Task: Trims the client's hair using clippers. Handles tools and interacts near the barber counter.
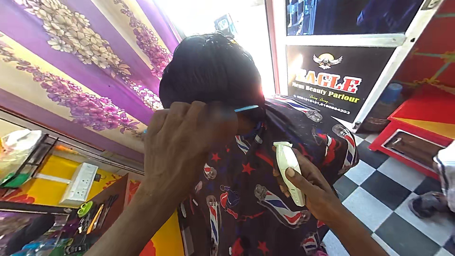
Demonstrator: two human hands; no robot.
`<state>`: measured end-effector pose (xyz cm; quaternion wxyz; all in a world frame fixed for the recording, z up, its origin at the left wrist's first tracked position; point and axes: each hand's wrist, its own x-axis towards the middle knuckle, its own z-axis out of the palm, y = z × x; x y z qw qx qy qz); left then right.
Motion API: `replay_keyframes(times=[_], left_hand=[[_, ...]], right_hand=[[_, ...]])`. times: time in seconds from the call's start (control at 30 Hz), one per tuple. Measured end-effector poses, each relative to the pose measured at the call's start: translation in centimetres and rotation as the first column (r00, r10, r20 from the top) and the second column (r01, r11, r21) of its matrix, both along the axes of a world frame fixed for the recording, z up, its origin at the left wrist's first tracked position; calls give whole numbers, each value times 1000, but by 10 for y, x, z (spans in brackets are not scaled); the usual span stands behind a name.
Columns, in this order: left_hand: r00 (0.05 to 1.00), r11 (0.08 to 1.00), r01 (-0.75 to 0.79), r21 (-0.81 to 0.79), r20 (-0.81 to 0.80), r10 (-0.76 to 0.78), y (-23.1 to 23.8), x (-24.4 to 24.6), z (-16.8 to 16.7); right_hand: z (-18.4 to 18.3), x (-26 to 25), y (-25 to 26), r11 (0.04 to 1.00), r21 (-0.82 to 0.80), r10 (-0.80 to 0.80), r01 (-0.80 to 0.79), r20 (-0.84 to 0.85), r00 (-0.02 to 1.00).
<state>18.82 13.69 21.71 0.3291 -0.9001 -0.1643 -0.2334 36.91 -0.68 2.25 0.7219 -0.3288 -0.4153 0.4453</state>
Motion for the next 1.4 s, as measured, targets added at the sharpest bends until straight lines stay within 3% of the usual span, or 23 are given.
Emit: replay_keyframes(times=[0.17, 0.23, 0.33, 0.43, 0.5, 0.7, 0.83, 0.9, 0.97, 1.03, 1.1, 1.17, 1.2, 1.3, 1.4], left_hand=[[985, 997, -27, 71, -167, 39, -12, 29, -1], [986, 999, 16, 29, -165, -11, -17, 28, -12], [988, 986, 116, -118, 115, -103, -26, 3, -58], [852, 972, 174, -157, 518, -69, -27, -10, -115], [785, 979, 121, -163, 619, 6, -23, -3, -135], [811, 961, 20, -276, 567, 146, -7, 25, -142], [902, 928, 20, -373, 406, 144, 8, 33, -151], [922, 918, 46, -393, 370, 113, 13, 30, -156], [901, 914, 87, -397, 422, 97, 9, 19, -159], [867, 908, 111, -403, 486, 110, 0, 0, -168], [837, 897, 112, -427, 527, 146, -9, -20, -183], [807, 871, 107, -479, 553, 205, -20, -37, -198], [794, 851, 113, -513, 562, 233, -25, -45, -204], [780, 788, 111, -605, 544, 308, -37, -68, -223], [766, 720, 107, -686, 518, 380, -48, -88, -237]], right_hand=[[-3, -2, -3, 999, -22, 30, -30, -22, 999], [-5, 0, -6, 999, 2, 41, -41, -25, 999], [-9, 5, -15, 999, 37, 38, -38, -1, 999], [-14, 7, -26, 999, 31, 24, -24, 2, 1000], [-15, 7, -30, 1000, 10, 25, -25, 19, 1000], [-9, -2, -23, 993, -60, 99, -100, -15, 995], [-2, -3, -11, 992, 65, 107, -104, -42, 993], [5, -2, -2, 990, 137, 49, -44, -36, 998], [18, 2, 6, 987, 126, -108, 95, 99, 989], [30, 8, 14, 941, 112, -336, 319, 421, 843], [36, 12, 25, 832, 221, -492, 509, 718, 492], [42, 16, 36, 734, 387, -540, 557, 831, 133], [46, 18, 42, 718, 434, -528, 544, 849, 21], [54, 22, 54, 722, 472, -485, 506, 867, -117], [56, 22, 63, 724, 477, -477, 499, 868, -138]])
